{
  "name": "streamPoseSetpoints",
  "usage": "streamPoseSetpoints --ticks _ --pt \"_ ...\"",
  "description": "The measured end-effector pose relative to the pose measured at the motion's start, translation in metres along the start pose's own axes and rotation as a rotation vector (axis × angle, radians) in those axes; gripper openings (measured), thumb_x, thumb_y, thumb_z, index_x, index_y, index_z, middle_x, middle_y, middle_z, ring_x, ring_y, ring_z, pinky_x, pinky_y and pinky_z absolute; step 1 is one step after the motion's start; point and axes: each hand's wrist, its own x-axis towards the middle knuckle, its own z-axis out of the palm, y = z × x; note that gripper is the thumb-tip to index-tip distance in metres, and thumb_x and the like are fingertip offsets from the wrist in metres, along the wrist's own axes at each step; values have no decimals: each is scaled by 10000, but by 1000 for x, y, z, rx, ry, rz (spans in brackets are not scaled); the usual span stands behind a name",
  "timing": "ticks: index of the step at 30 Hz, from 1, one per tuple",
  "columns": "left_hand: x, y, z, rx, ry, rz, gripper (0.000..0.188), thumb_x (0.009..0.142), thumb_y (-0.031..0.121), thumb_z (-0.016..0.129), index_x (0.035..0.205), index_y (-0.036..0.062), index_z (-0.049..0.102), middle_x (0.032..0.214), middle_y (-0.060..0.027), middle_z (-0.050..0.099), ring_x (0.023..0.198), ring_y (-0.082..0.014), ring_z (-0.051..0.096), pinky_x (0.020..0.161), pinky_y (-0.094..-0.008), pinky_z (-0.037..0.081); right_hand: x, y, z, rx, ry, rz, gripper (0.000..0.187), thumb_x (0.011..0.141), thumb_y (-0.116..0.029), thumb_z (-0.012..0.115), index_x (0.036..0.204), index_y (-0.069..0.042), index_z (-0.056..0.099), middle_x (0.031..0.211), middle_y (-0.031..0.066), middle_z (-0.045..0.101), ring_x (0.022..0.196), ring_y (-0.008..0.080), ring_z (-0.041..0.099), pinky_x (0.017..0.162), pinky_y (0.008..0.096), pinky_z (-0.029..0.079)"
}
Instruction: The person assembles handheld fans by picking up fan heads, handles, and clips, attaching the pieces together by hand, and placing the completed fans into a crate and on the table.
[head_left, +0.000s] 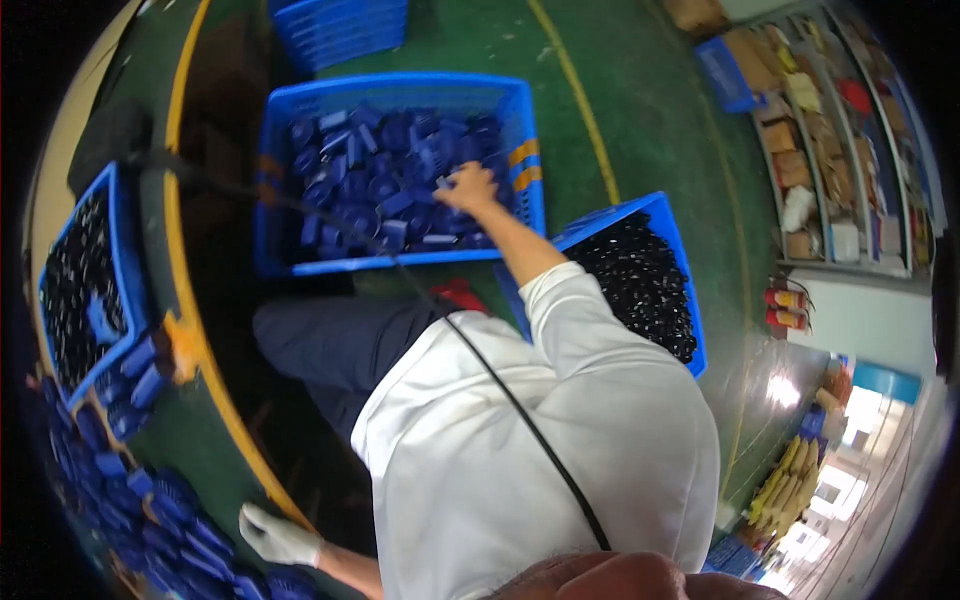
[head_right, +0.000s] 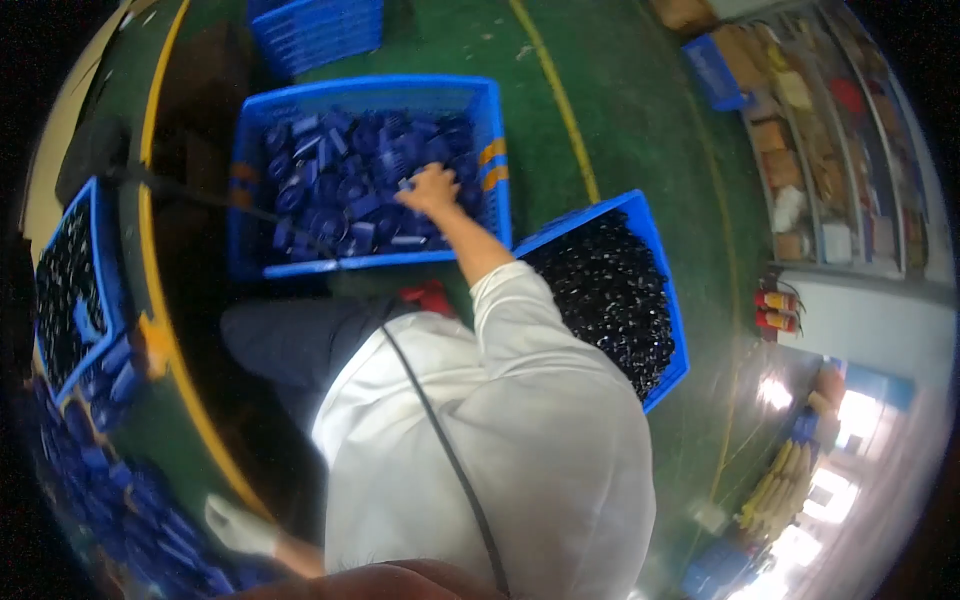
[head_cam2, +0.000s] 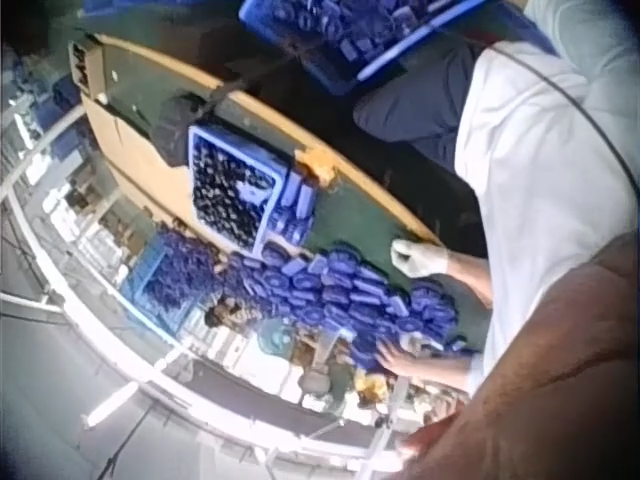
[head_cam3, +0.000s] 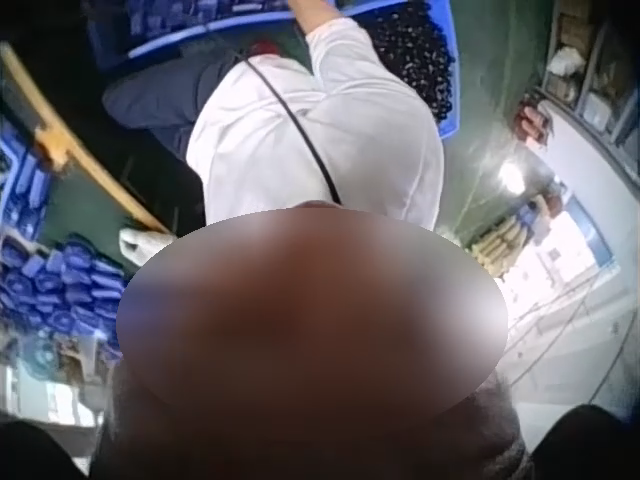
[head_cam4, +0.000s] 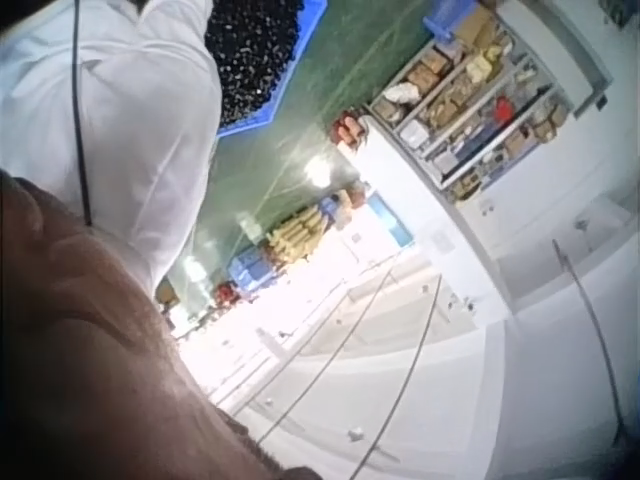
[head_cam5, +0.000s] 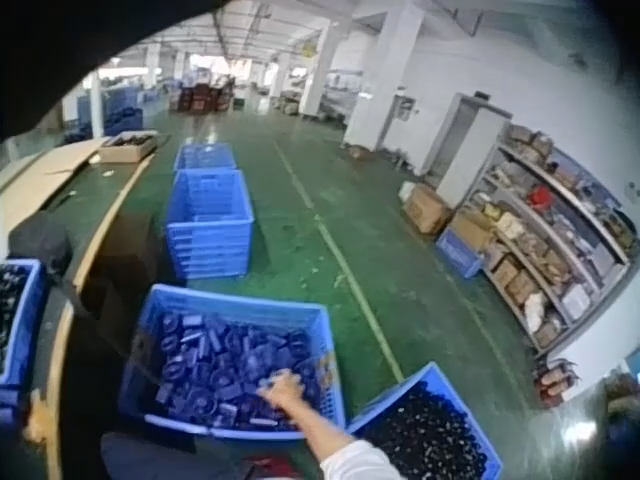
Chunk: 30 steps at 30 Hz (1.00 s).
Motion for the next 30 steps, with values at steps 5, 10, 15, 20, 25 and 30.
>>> streamPoseSetpoints --ticks 5,10,15,20,25,30 --pt "7 11 20 -112 -1 15 348 930 239 605 1038 -90 643 1014 -151 678 936 -221 623 890 -308 461 3 58 39 105 279 22 315 734 -321 699 900 -55 733 1024 213 646 997 359 616 865 434 494" --pt "-3 7 1 -70 74 -21 268 899 195 640 993 -53 674 971 -127 692 886 -201 631 845 -315 488 -73 9 92 317 209 -361 265 755 -237 704 888 -8 712 941 191 659 926 348 627 843 412 492" --pt "15 26 17 -159 32 98 166 820 185 672 917 54 701 924 -115 684 874 -236 656 804 -323 504 -131 -86 51 486 -93 -751 134 790 -102 695 814 29 680 794 146 637 701 268 628 645 337 497" --pt "22 34 5 -49 295 496 302 692 173 780 934 57 640 973 -123 636 936 -310 608 816 -387 493 -197 -218 -45 627 -190 -1353 84 801 -10 685 851 35 635 856 131 627 705 270 623 639 317 500" --pt "76 0 -6 291 459 472 420 740 309 745 1022 13 649 1081 -175 625 1040 -355 577 923 -434 450 -203 -328 -79 638 35 -1598 111 799 -57 701 851 14 633 876 140 622 775 313 628 671 344 500" --pt "108 -9 -14 761 192 357 471 906 455 527 986 24 701 984 -176 686 933 -333 621 858 -427 473 -204 -439 -52 106 475 -1650 115 728 -236 649 708 -140 709 822 113 656 790 289 639 641 429 518"
